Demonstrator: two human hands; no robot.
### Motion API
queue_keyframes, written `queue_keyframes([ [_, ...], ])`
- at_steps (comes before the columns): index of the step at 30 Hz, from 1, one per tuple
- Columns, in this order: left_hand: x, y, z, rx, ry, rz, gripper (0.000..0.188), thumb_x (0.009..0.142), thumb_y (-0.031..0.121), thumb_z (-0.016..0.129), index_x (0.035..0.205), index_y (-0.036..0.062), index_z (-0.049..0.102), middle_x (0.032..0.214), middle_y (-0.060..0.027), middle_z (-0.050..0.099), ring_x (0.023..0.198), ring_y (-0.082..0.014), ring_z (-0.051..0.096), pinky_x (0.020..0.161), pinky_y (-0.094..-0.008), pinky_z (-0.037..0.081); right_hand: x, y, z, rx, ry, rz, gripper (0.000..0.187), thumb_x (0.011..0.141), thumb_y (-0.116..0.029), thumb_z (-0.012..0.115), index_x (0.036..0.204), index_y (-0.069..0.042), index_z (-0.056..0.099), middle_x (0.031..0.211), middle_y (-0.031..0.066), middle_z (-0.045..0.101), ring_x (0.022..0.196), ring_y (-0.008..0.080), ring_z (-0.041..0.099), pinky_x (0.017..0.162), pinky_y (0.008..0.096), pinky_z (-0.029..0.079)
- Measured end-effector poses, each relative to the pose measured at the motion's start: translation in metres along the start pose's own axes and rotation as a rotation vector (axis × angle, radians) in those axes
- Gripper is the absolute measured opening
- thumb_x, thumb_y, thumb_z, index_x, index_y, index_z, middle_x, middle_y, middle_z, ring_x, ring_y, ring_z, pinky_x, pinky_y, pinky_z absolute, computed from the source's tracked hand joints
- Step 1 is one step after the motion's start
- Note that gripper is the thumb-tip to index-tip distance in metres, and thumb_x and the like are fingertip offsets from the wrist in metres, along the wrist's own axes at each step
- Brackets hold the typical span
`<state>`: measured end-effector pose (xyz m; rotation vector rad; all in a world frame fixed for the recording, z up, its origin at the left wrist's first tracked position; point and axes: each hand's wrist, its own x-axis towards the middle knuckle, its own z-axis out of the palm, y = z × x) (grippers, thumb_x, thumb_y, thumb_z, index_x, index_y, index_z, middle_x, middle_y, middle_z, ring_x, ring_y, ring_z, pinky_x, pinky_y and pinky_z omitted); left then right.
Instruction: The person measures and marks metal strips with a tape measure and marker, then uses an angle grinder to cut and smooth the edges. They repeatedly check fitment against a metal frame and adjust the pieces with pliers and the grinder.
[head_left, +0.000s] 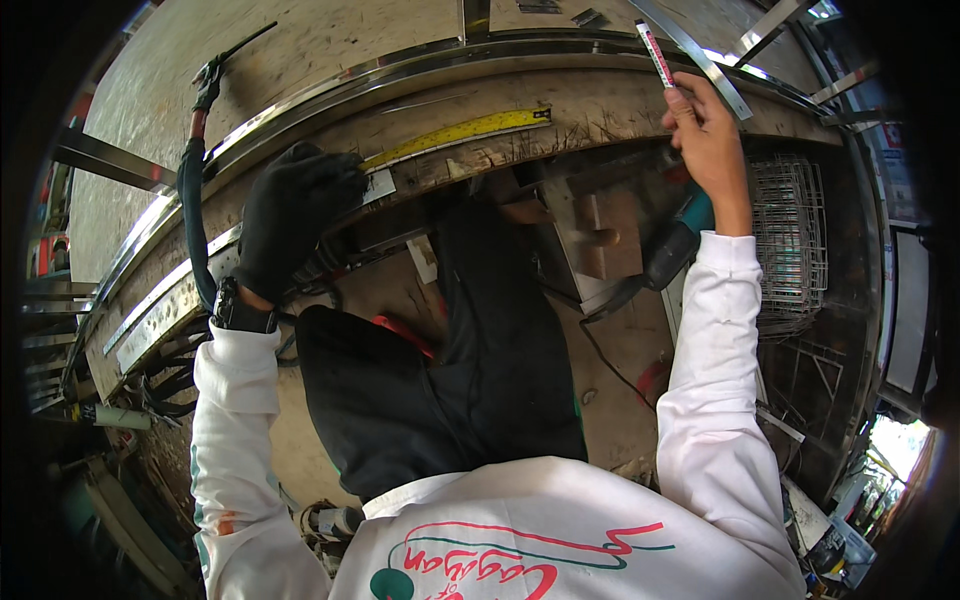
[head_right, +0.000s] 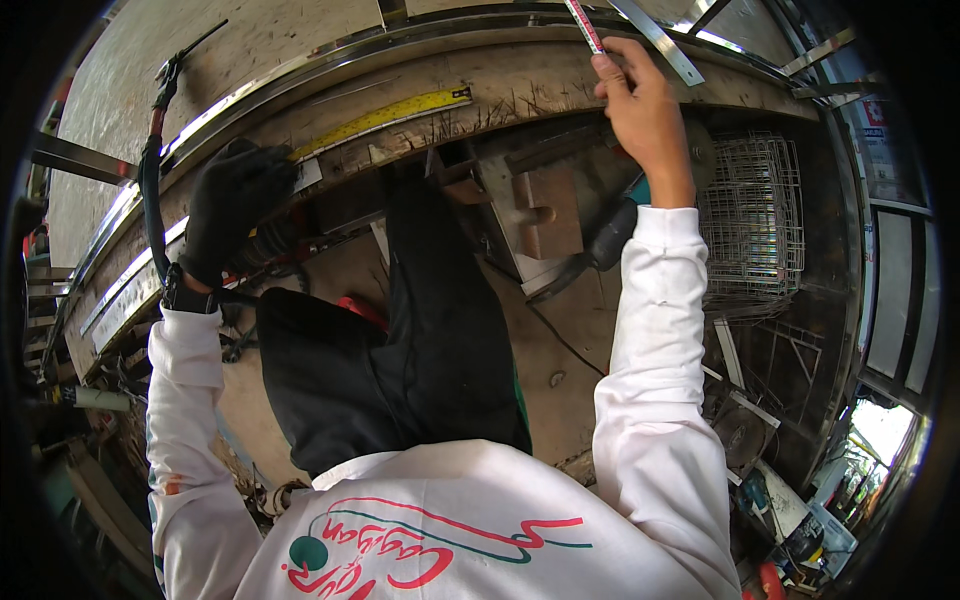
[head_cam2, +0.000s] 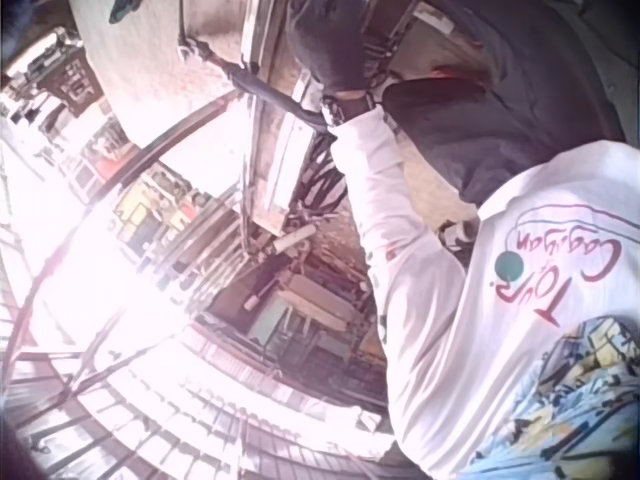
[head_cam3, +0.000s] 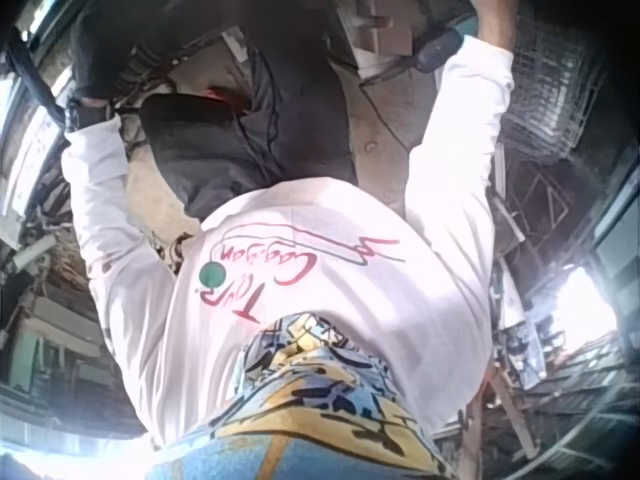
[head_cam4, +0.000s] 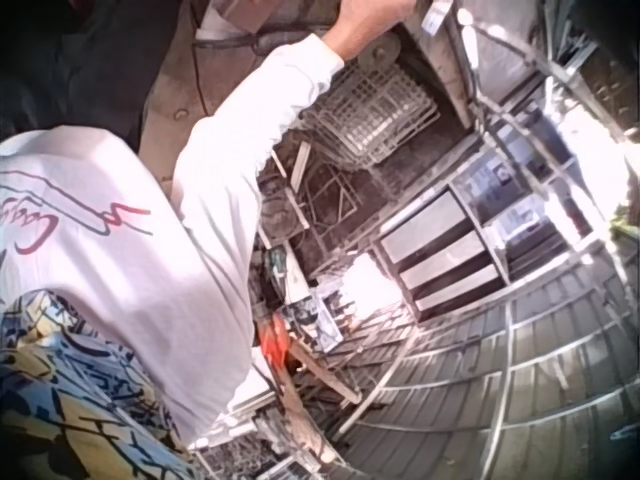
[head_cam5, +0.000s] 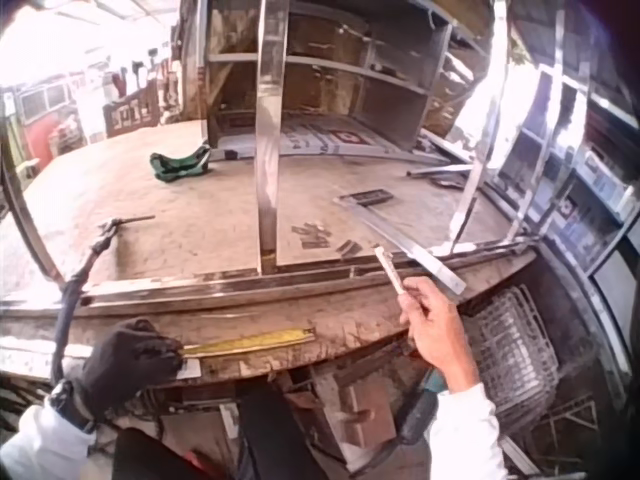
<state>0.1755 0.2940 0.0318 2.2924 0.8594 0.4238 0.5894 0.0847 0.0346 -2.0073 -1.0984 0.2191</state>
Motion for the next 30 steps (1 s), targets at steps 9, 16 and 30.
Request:
queue_keyframes([
  [9,0.001,0.001,-0.001,0.000,-0.023,0.024,0.026,0.091,0.015,0.080,0.114,0.0023,0.080,0.089,-0.0069,0.063,0.081,-0.0181,0.065,0.076,-0.0319,0.051,-0.001,0.039,-0.060,1.436,-0.154,0.007,0.039,0.102,-0.024,0.074,0.129,0.003,0.064,0.095,0.0058,0.063,0.087,0.0146,0.059,0.080,0.0301,0.049],
  [16,0.000,0.002,0.000,0.088,0.005,0.034,0.024,0.092,0.012,0.078,0.113,0.0003,0.079,0.087,-0.0064,0.062,0.080,-0.0157,0.064,0.074,-0.0308,0.051,0.014,0.019,-0.030,1.093,-0.201,0.191,0.047,0.111,-0.040,0.058,0.122,0.006,0.064,0.088,0.0029,0.058,0.074,0.0107,0.051,0.062,0.0263,0.042],
  [30,-0.001,0.003,-0.002,0.026,-0.018,-0.034,0.027,0.089,0.022,0.081,0.111,0.0069,0.082,0.093,-0.0087,0.069,0.085,-0.0242,0.070,0.078,-0.0359,0.053,0.022,-0.002,0.016,0.334,0.038,0.204,0.048,0.110,-0.048,0.057,0.105,-0.003,0.073,0.066,-0.0081,0.048,0.054,0.0000,0.037,0.048,0.0200,0.025],
])
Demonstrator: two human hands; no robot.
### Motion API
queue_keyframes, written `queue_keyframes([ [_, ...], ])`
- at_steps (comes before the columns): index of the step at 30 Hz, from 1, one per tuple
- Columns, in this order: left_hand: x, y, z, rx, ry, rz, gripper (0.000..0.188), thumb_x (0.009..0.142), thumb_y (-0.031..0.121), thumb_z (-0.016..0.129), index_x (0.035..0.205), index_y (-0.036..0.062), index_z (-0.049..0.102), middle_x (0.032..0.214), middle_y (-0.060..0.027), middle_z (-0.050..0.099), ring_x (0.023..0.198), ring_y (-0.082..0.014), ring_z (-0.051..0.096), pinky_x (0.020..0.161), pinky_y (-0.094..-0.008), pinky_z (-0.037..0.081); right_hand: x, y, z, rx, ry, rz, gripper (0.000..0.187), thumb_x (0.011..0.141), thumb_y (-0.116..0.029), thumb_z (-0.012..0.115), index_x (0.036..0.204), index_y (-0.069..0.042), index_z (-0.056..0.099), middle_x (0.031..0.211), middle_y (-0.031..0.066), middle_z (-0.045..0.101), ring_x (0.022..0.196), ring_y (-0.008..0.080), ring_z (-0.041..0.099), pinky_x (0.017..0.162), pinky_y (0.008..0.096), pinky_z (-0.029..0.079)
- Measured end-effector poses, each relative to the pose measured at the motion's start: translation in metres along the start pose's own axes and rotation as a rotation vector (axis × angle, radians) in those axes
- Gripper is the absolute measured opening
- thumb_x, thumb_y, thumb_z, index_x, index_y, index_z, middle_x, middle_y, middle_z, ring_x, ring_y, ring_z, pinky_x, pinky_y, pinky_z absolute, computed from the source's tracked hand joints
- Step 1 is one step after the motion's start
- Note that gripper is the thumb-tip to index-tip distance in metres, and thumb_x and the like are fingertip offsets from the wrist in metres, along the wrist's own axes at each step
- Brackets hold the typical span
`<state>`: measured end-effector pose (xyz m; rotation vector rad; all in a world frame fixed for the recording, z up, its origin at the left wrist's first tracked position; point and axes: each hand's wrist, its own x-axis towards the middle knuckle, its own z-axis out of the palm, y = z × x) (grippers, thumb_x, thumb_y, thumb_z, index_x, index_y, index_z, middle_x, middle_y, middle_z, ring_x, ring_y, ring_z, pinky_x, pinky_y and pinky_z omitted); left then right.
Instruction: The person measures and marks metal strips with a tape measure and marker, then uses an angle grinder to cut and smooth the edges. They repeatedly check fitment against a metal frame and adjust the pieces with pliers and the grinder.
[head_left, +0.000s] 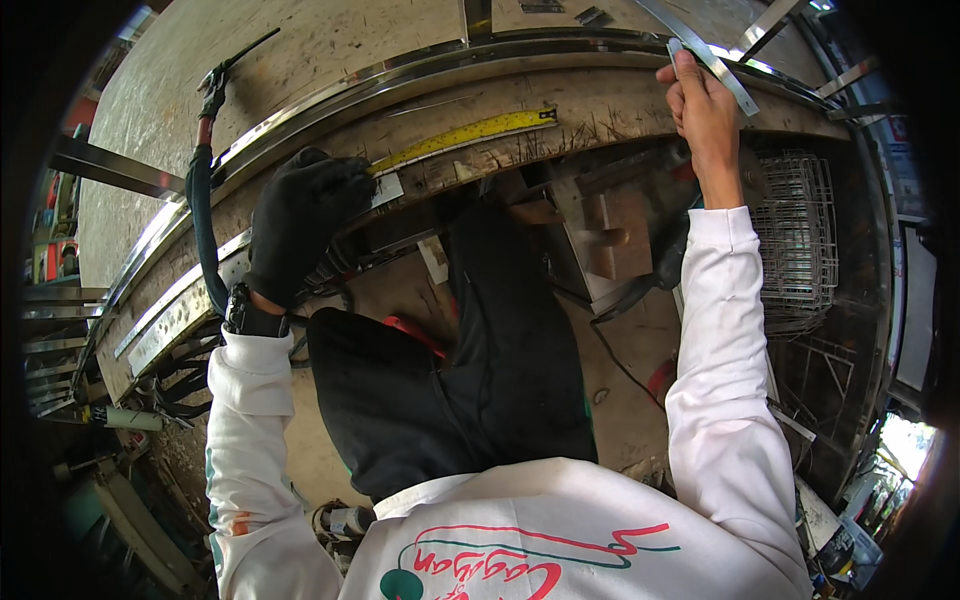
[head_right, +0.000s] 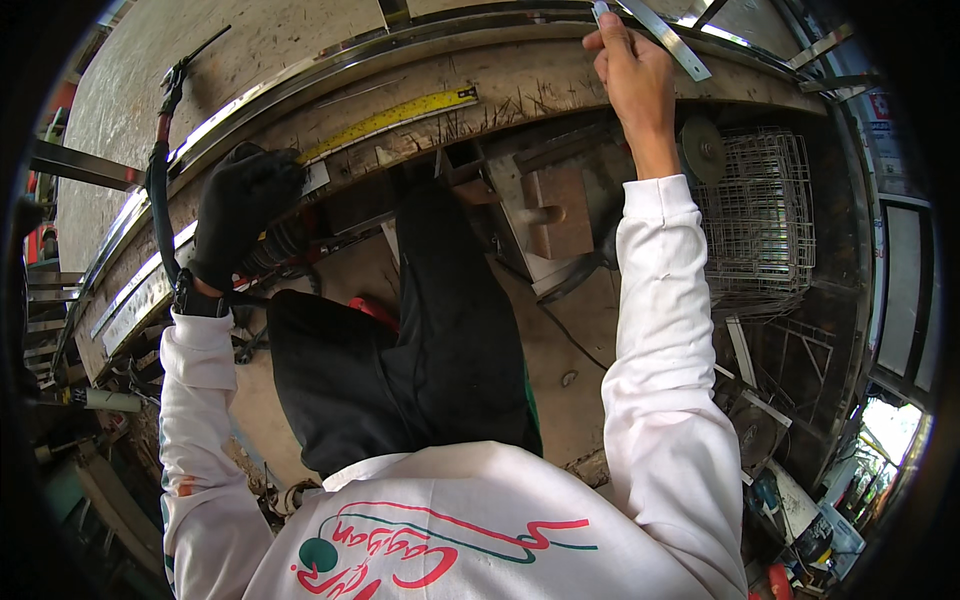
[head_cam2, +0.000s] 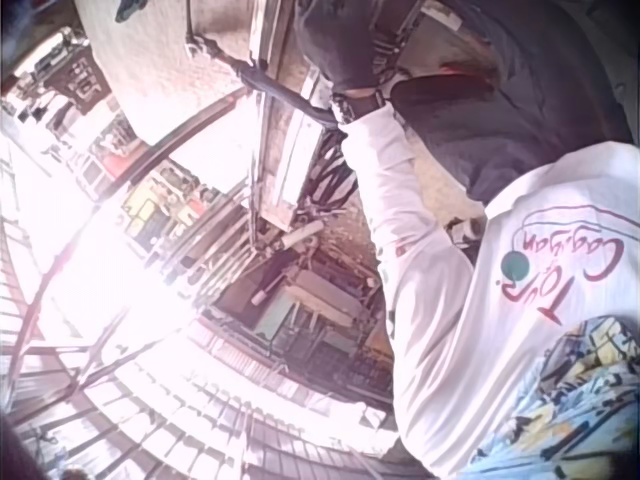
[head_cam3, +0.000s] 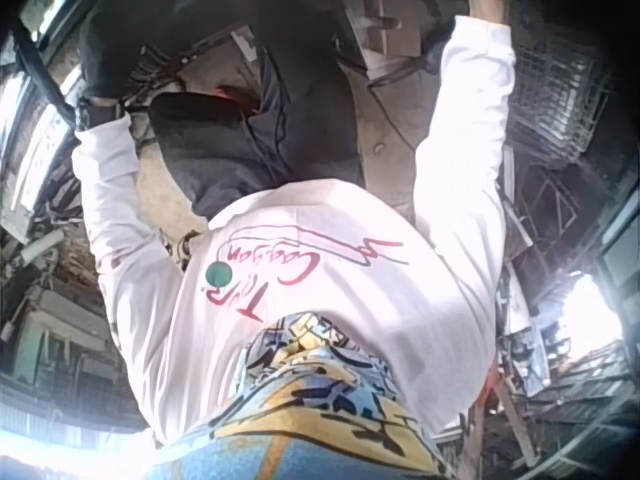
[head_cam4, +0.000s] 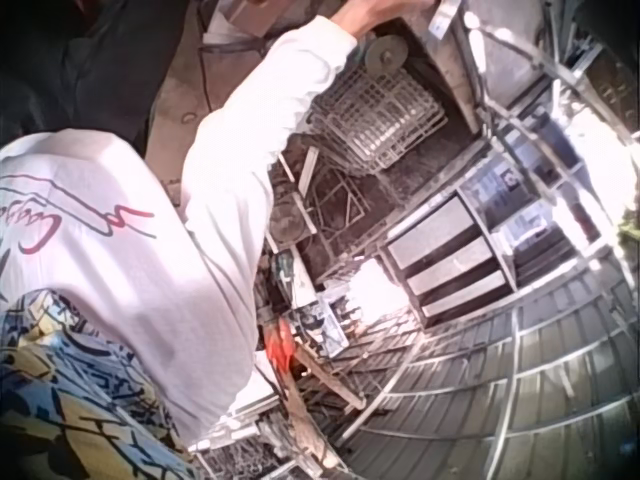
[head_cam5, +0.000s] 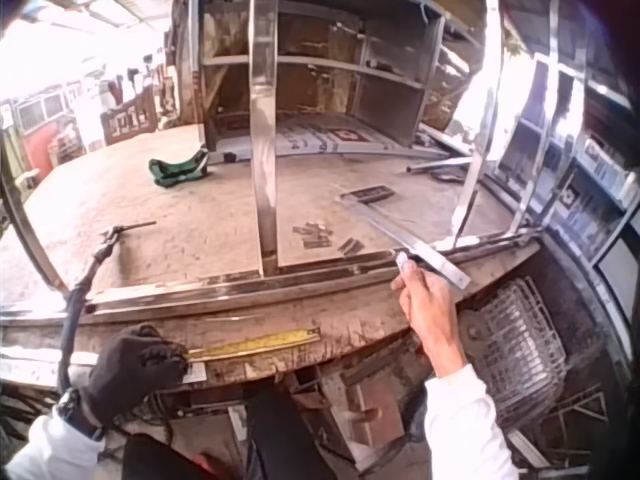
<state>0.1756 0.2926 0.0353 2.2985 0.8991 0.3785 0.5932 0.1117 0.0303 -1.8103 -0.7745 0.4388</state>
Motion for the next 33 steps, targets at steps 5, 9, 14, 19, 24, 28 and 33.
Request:
queue_keyframes([
  [5,-0.001,0.002,0.000,-0.007,0.012,0.002,0.027,0.089,0.022,0.081,0.111,0.0065,0.082,0.093,-0.0086,0.068,0.085,-0.0241,0.070,0.078,-0.0356,0.052,-0.003,-0.011,0.004,0.335,-0.197,0.046,0.042,0.111,-0.042,0.057,0.110,-0.003,0.072,0.079,-0.0017,0.063,0.067,0.0036,0.048,0.057,0.0218,0.038],
  [9,-0.001,0.004,0.001,-0.003,0.010,0.025,0.025,0.094,0.016,0.077,0.114,0.0010,0.079,0.092,-0.0083,0.067,0.084,-0.0188,0.069,0.076,-0.0325,0.053,-0.007,-0.008,0.001,0.510,-0.291,0.097,0.043,0.112,-0.040,0.057,0.118,0.000,0.071,0.080,-0.0022,0.062,0.066,0.0030,0.045,0.057,0.0211,0.037],
  [14,0.000,0.001,0.001,0.070,0.029,0.084,0.025,0.096,0.013,0.075,0.115,-0.0021,0.078,0.091,-0.0083,0.066,0.082,-0.0164,0.068,0.075,-0.0308,0.054,-0.007,-0.002,-0.001,0.357,-0.340,0.094,0.044,0.112,-0.040,0.055,0.119,0.001,0.068,0.072,-0.0077,0.047,0.056,0.0001,0.034,0.052,0.0186,0.030],
  [19,-0.002,0.001,0.001,0.072,0.025,0.067,0.025,0.096,0.013,0.075,0.116,-0.0019,0.078,0.091,-0.0081,0.066,0.082,-0.0161,0.068,0.075,-0.0305,0.054,-0.012,-0.003,0.009,0.167,-0.209,0.084,0.044,0.111,-0.045,0.058,0.124,-0.005,0.070,0.065,-0.0105,0.041,0.051,-0.0004,0.026,0.049,0.0215,0.025],
  [24,-0.001,0.002,0.001,0.027,0.007,0.057,0.024,0.096,0.012,0.075,0.116,-0.0015,0.077,0.092,-0.0074,0.065,0.082,-0.0160,0.067,0.074,-0.0306,0.054,-0.006,0.002,0.003,-0.501,-0.252,-0.171,0.044,0.104,-0.033,0.067,0.140,-0.009,0.061,0.089,-0.0002,0.070,0.072,0.0087,0.059,0.070,0.0245,0.048],
  [28,-0.003,-0.002,0.000,-0.015,0.038,-0.003,0.026,0.091,0.022,0.081,0.111,0.0066,0.081,0.091,-0.0077,0.068,0.082,-0.0219,0.070,0.076,-0.0345,0.053,-0.007,-0.025,-0.014,-0.589,-0.451,-0.035,0.054,0.097,-0.021,0.070,0.148,-0.015,0.052,0.104,0.0067,0.075,0.074,0.0129,0.070,0.067,0.0314,0.056],
  [33,0.000,-0.001,0.001,-0.031,0.023,0.004,0.027,0.091,0.022,0.081,0.112,0.0059,0.082,0.094,-0.0084,0.070,0.086,-0.0227,0.072,0.078,-0.0343,0.053,-0.013,-0.029,-0.028,-0.080,-0.433,0.105,0.045,0.105,-0.013,0.060,0.150,-0.012,0.052,0.102,0.0115,0.076,0.066,0.0108,0.067,0.058,0.0243,0.056],
])
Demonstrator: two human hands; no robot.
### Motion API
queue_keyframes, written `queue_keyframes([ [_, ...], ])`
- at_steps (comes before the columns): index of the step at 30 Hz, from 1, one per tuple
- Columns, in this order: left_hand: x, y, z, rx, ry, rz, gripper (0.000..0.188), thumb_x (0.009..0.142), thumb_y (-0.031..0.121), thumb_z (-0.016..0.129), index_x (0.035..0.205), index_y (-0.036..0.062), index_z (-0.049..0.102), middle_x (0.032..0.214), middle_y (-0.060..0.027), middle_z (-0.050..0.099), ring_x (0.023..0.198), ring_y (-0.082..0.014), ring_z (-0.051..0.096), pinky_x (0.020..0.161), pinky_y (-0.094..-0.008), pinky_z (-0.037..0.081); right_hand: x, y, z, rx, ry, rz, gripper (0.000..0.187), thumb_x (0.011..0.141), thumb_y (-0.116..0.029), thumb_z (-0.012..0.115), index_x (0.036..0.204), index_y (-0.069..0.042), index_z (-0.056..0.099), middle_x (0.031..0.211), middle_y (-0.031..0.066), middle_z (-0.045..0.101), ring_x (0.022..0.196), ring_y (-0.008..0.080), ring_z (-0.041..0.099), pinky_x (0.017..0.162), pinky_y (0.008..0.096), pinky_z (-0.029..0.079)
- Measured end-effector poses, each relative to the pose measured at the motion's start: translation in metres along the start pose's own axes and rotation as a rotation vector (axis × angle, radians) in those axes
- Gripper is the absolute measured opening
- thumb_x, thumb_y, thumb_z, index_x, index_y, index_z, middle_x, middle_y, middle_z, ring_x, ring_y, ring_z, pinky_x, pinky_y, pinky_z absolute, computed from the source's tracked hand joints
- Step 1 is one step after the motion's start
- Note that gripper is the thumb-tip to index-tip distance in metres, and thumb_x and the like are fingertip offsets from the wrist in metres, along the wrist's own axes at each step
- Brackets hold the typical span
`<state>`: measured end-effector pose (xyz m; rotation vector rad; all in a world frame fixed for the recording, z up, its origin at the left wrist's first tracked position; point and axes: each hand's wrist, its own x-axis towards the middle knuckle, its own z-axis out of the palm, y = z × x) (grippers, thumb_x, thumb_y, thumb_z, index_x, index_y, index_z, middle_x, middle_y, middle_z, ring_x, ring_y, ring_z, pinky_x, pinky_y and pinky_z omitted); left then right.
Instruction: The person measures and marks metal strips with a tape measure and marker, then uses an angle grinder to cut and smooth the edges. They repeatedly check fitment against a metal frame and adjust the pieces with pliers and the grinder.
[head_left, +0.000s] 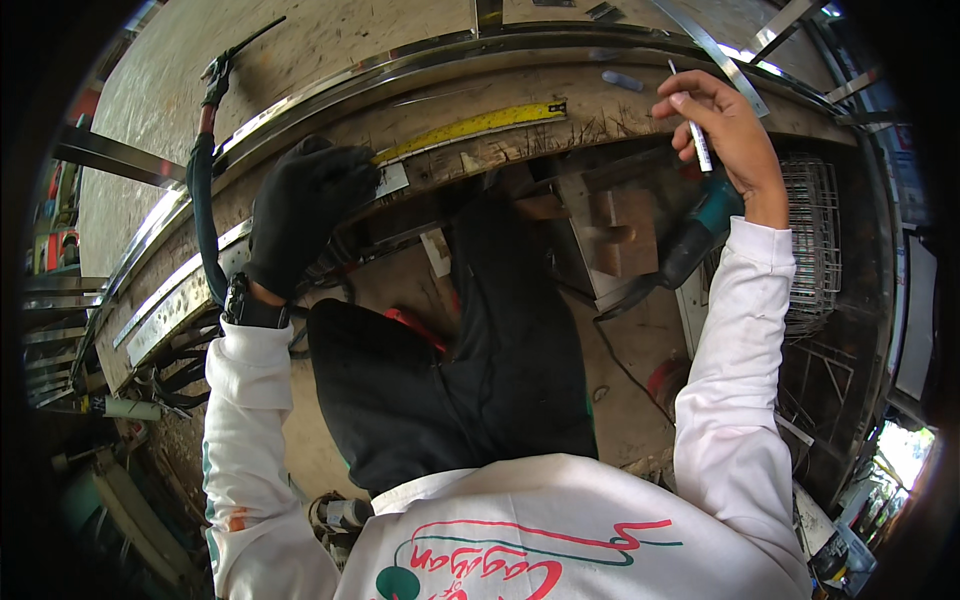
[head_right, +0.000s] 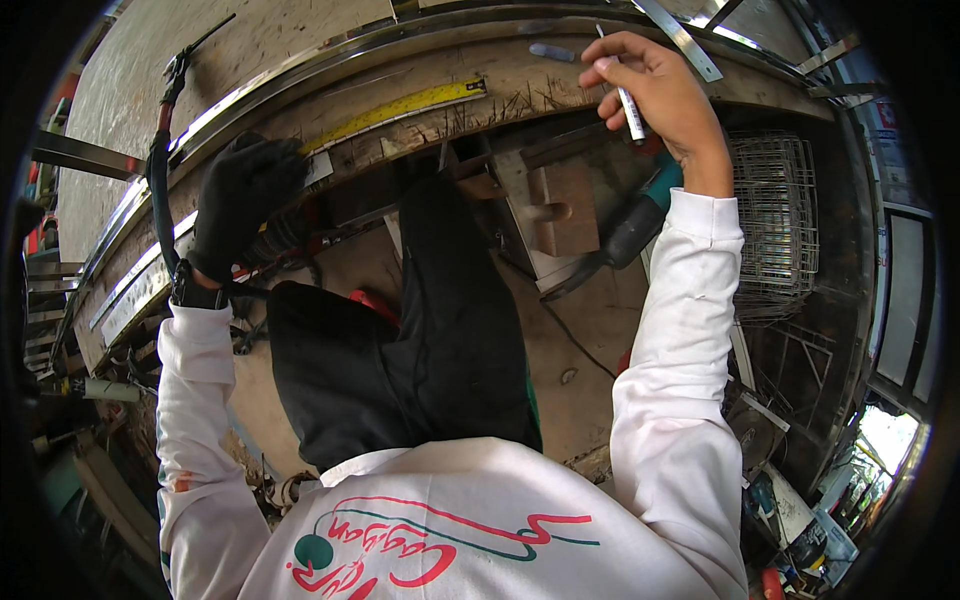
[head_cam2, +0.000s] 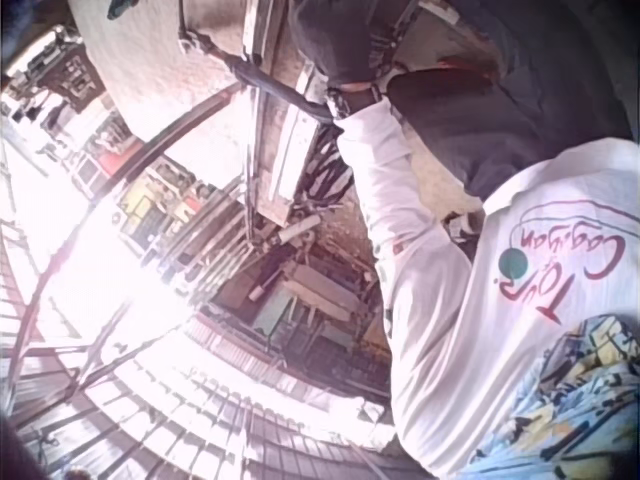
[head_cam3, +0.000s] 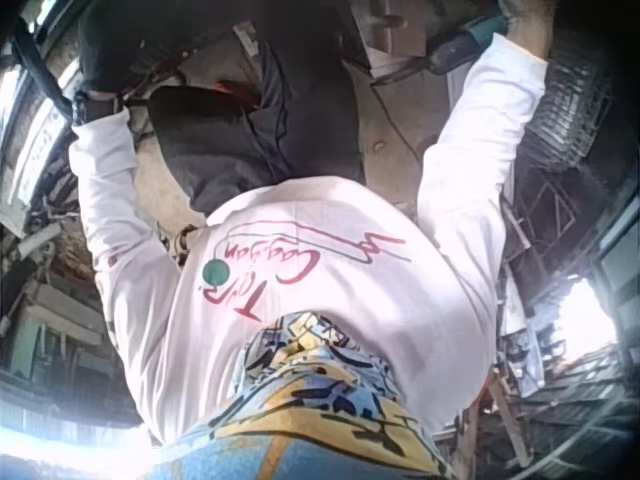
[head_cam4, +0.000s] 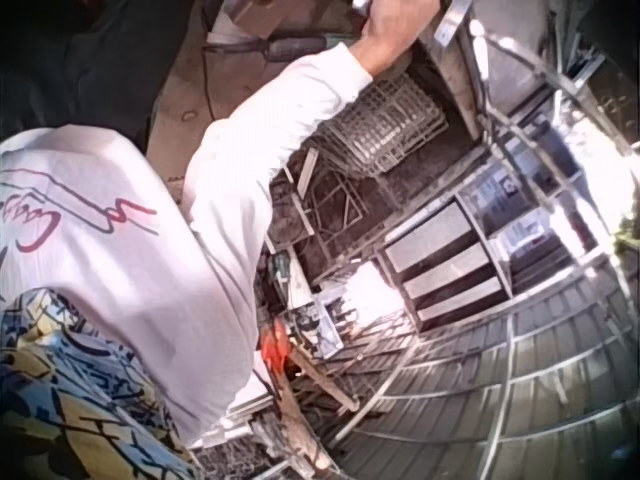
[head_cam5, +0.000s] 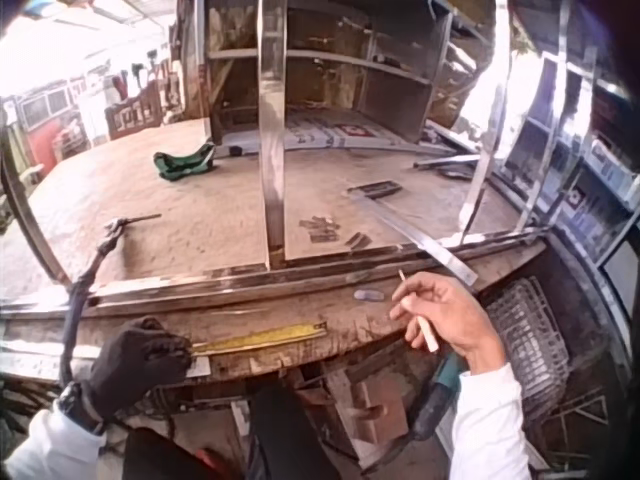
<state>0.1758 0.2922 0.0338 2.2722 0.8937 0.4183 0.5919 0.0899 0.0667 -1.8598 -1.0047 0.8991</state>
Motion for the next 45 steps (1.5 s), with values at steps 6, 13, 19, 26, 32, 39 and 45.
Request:
queue_keyframes([
  [6,-0.001,0.001,0.000,0.026,-0.021,0.032,0.025,0.097,0.015,0.075,0.115,-0.0019,0.078,0.092,-0.0069,0.065,0.085,-0.0154,0.067,0.075,-0.0301,0.053,0.002,0.030,0.021,0.932,-0.271,-0.327,0.039,0.109,-0.017,0.057,0.146,-0.007,0.052,0.140,0.0253,0.065,0.115,0.0261,0.073,0.090,0.0382,0.064],
  [13,0.000,-0.001,-0.001,0.059,-0.022,0.058,0.026,0.096,0.014,0.076,0.117,-0.0011,0.078,0.094,-0.0073,0.067,0.086,-0.0154,0.067,0.076,-0.0307,0.053,0.002,0.026,0.109,0.693,-0.004,-0.462,0.032,0.107,-0.032,0.068,0.121,-0.004,0.074,0.087,-0.0003,0.067,0.071,0.0063,0.059,0.066,0.0241,0.053],
  [19,0.001,0.004,-0.001,0.040,0.003,0.029,0.026,0.090,0.019,0.082,0.111,0.0031,0.081,0.093,-0.0103,0.069,0.086,-0.0221,0.070,0.078,-0.0341,0.053,-0.013,0.023,0.144,0.483,0.136,-0.493,0.014,0.099,-0.013,0.075,0.110,-0.004,0.071,0.092,-0.0019,0.069,0.082,0.0038,0.060,0.077,0.0214,0.051],
  [26,-0.001,-0.002,0.002,-0.057,-0.005,-0.031,0.026,0.091,0.017,0.081,0.112,0.0015,0.080,0.093,-0.0093,0.069,0.085,-0.0202,0.070,0.077,-0.0331,0.054,-0.015,0.018,0.159,0.228,0.243,-0.563,0.014,0.097,-0.013,0.076,0.106,-0.004,0.070,0.088,-0.0014,0.070,0.078,0.0045,0.061,0.072,0.0234,0.052],
  [32,0.000,0.003,0.003,-0.068,-0.011,-0.062,0.027,0.091,0.018,0.082,0.113,0.0022,0.080,0.094,-0.0093,0.069,0.085,-0.0202,0.070,0.078,-0.0334,0.053,-0.012,0.023,0.164,0.226,0.303,-0.568,0.013,0.097,-0.013,0.076,0.105,-0.005,0.070,0.085,-0.0012,0.070,0.075,0.0050,0.062,0.069,0.0239,0.051],
  [39,0.000,0.001,0.001,-0.022,-0.013,-0.042,0.029,0.091,0.020,0.082,0.114,0.0022,0.080,0.093,-0.0099,0.068,0.085,-0.0210,0.069,0.078,-0.0336,0.052,-0.012,0.019,0.164,0.192,0.311,-0.595,0.013,0.097,-0.015,0.077,0.105,-0.006,0.071,0.085,-0.0005,0.071,0.076,0.0067,0.064,0.071,0.0253,0.053],
  [45,0.001,-0.001,0.002,0.012,-0.007,-0.015,0.029,0.091,0.019,0.082,0.113,0.0016,0.080,0.093,-0.0102,0.068,0.083,-0.0212,0.068,0.077,-0.0340,0.052,-0.014,0.018,0.162,0.126,0.310,-0.574,0.013,0.097,-0.014,0.076,0.105,-0.006,0.071,0.087,0.0018,0.072,0.079,0.0094,0.068,0.073,0.0273,0.055],
])
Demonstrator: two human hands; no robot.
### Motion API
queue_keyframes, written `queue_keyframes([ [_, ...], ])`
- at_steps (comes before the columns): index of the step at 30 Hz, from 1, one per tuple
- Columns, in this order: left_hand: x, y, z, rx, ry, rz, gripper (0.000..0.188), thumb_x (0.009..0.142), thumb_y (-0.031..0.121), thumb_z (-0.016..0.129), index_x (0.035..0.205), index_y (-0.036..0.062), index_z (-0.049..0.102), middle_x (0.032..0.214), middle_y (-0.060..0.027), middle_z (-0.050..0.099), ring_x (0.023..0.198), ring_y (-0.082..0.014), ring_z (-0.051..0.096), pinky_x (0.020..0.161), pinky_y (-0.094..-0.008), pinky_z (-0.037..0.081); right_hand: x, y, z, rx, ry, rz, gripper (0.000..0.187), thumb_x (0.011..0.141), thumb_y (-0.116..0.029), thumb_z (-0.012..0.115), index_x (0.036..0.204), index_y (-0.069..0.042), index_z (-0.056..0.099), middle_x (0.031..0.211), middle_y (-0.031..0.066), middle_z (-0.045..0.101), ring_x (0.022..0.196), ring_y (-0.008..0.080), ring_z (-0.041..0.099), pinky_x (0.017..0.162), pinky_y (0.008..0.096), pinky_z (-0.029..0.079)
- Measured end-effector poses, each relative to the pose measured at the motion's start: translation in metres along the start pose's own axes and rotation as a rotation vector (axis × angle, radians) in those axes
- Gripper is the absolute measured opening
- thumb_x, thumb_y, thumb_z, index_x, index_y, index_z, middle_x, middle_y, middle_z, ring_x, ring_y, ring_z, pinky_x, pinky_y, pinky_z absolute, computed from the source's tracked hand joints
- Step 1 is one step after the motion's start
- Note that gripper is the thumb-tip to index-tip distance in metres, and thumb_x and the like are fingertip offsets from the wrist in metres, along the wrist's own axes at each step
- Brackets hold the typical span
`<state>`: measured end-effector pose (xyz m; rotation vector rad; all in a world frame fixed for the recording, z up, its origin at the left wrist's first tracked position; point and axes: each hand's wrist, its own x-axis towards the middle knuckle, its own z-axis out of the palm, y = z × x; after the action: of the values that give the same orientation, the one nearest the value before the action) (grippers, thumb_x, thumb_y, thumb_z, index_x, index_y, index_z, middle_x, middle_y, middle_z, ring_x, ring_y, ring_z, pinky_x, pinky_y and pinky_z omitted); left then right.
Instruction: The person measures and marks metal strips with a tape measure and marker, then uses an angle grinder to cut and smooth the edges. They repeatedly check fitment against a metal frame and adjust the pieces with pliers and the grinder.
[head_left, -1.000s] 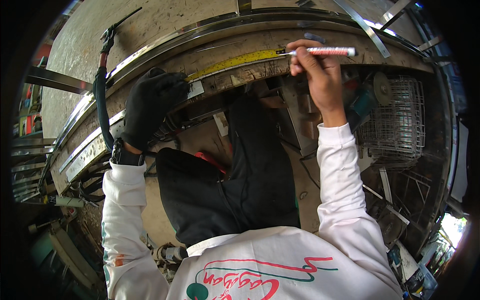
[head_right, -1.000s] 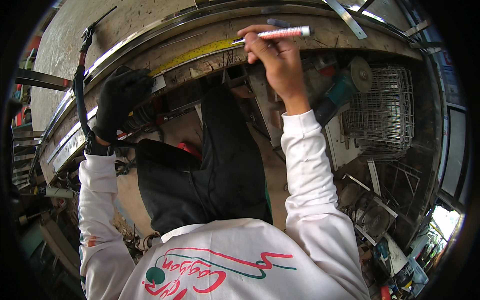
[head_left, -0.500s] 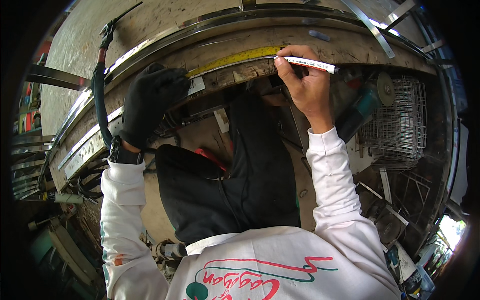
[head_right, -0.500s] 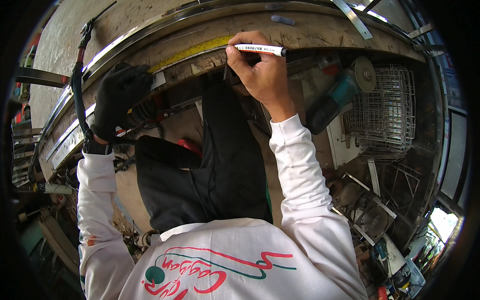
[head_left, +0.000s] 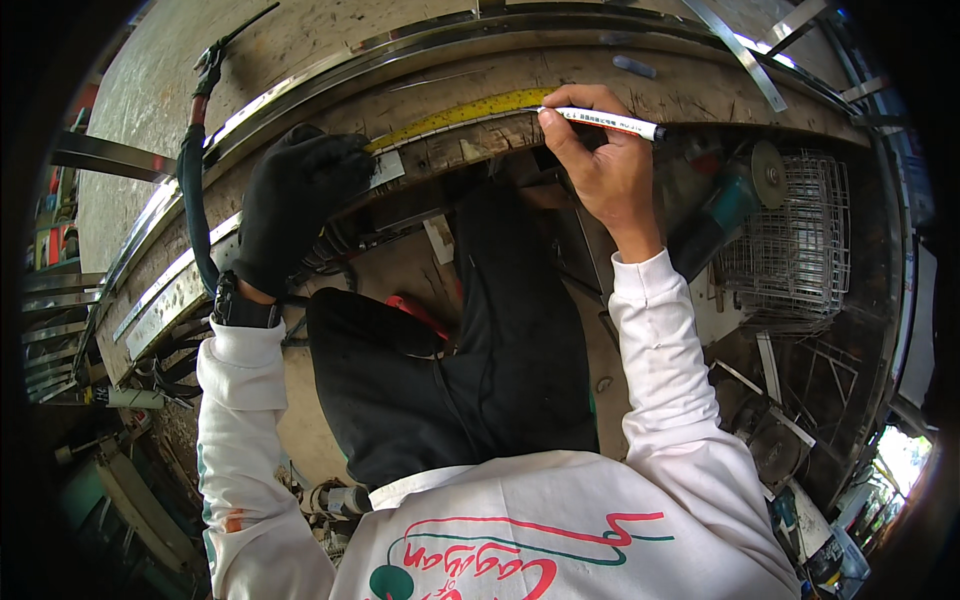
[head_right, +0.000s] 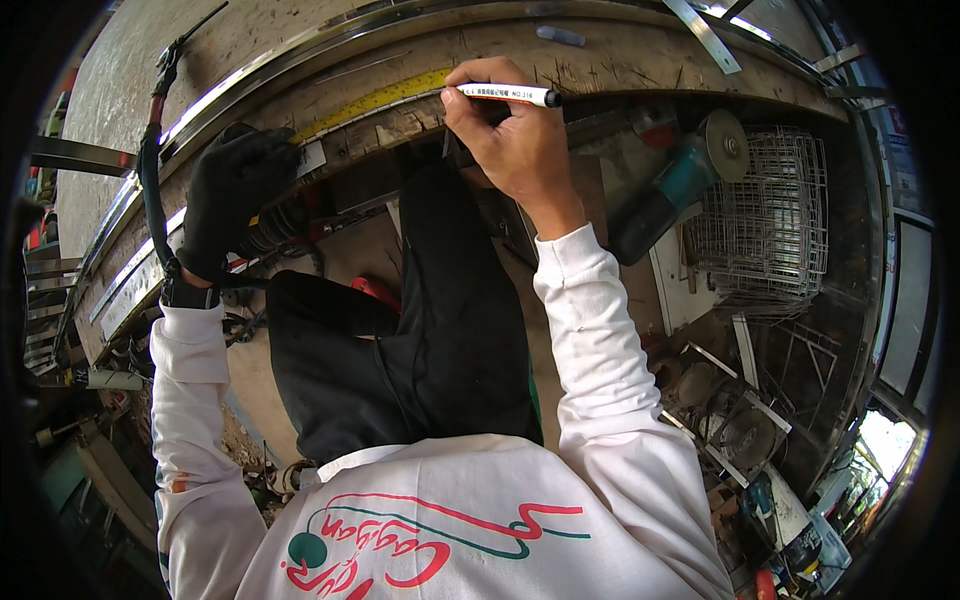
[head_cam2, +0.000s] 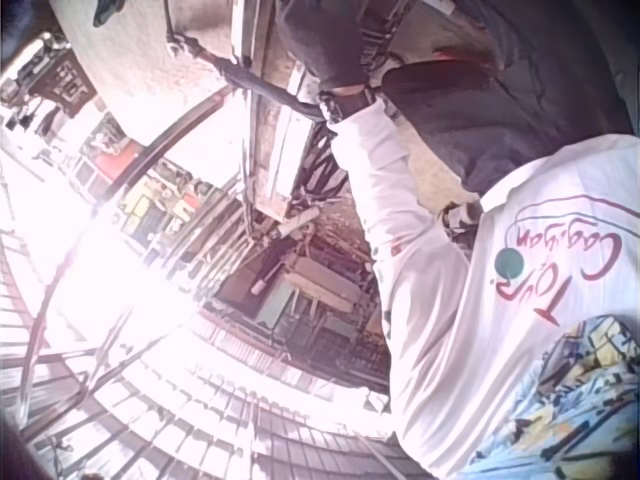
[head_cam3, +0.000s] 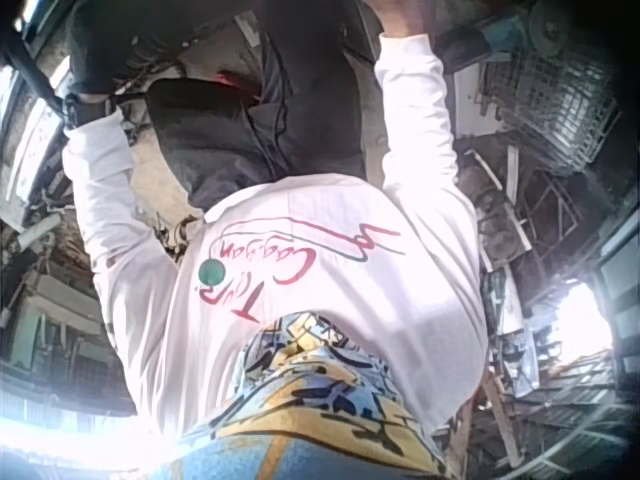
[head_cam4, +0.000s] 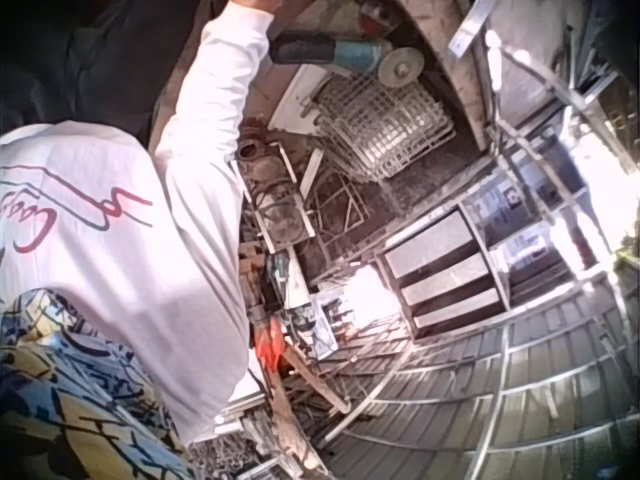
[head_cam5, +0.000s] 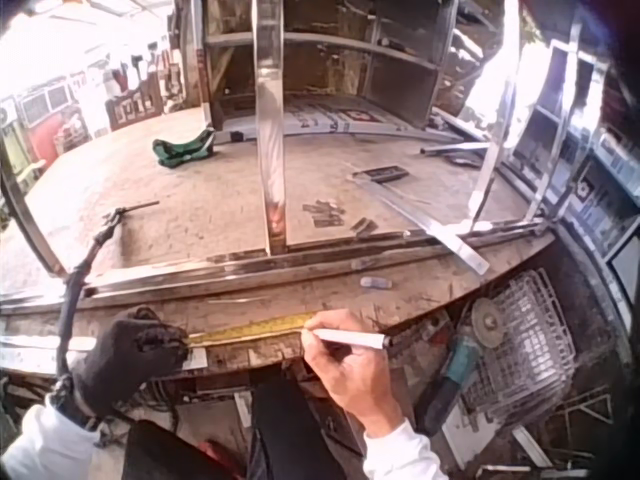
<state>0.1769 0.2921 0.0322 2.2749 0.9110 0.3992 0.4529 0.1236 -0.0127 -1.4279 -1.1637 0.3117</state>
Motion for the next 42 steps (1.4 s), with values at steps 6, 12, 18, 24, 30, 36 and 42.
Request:
queue_keyframes([
  [6,0.000,0.000,-0.001,0.018,0.006,0.007,0.029,0.091,0.020,0.082,0.113,0.0024,0.080,0.093,-0.0106,0.069,0.085,-0.0228,0.069,0.079,-0.0342,0.053,0.001,0.000,0.001,-0.020,0.002,-0.030,0.013,0.097,-0.014,0.076,0.105,-0.005,0.071,0.087,0.0027,0.072,0.078,0.0105,0.068,0.072,0.0280,0.055],
  [12,0.000,0.002,-0.001,0.037,0.007,0.011,0.028,0.091,0.021,0.081,0.113,0.0039,0.080,0.095,-0.0107,0.070,0.087,-0.0235,0.070,0.080,-0.0349,0.053,-0.002,-0.004,-0.001,0.005,-0.046,0.055,0.015,0.099,-0.016,0.076,0.108,-0.006,0.071,0.096,-0.0019,0.070,0.088,0.0069,0.061,0.082,0.0243,0.051],
  [18,0.000,0.001,-0.001,0.032,0.009,0.013,0.028,0.091,0.021,0.081,0.113,0.0034,0.081,0.094,-0.0105,0.069,0.086,-0.0231,0.070,0.079,-0.0344,0.053,-0.001,-0.002,-0.002,0.023,-0.067,0.066,0.014,0.099,-0.015,0.076,0.108,-0.005,0.071,0.095,-0.0023,0.069,0.087,0.0064,0.060,0.080,0.0241,0.050],
  [24,0.000,-0.001,0.001,-0.006,0.009,0.001,0.028,0.091,0.020,0.081,0.113,0.0032,0.081,0.094,-0.0101,0.069,0.086,-0.0223,0.069,0.078,-0.0344,0.052,0.000,-0.003,-0.002,0.046,-0.052,0.079,0.015,0.098,-0.015,0.076,0.107,-0.005,0.071,0.095,-0.0023,0.069,0.087,0.0064,0.061,0.081,0.0239,0.050],
  [30,0.000,-0.002,0.000,0.038,0.019,0.030,0.026,0.091,0.019,0.080,0.112,0.0038,0.081,0.093,-0.0102,0.069,0.086,-0.0230,0.069,0.078,-0.0349,0.053,0.001,-0.002,-0.001,-0.013,-0.058,0.007,0.012,0.097,-0.013,0.075,0.105,-0.005,0.071,0.085,0.0022,0.072,0.077,0.0095,0.068,0.071,0.0277,0.055],
  [36,-0.001,0.004,-0.001,0.033,0.006,0.021,0.024,0.092,0.019,0.079,0.111,0.0038,0.081,0.093,-0.0103,0.070,0.084,-0.0239,0.071,0.077,-0.0354,0.054,-0.003,0.011,-0.009,0.256,0.040,0.057,0.012,0.101,-0.013,0.072,0.109,-0.004,0.071,0.095,0.0056,0.076,0.084,0.0111,0.070,0.076,0.0266,0.055],
  [42,-0.007,0.004,-0.001,0.117,0.088,0.156,0.022,0.095,0.016,0.076,0.113,0.0037,0.078,0.099,-0.0083,0.074,0.088,-0.0205,0.073,0.080,-0.0328,0.056,-0.032,-0.018,-0.016,0.402,0.336,0.213,0.026,0.113,-0.022,0.055,0.129,-0.002,0.060,0.110,0.0131,0.075,0.086,0.0151,0.072,0.076,0.0273,0.056],
])
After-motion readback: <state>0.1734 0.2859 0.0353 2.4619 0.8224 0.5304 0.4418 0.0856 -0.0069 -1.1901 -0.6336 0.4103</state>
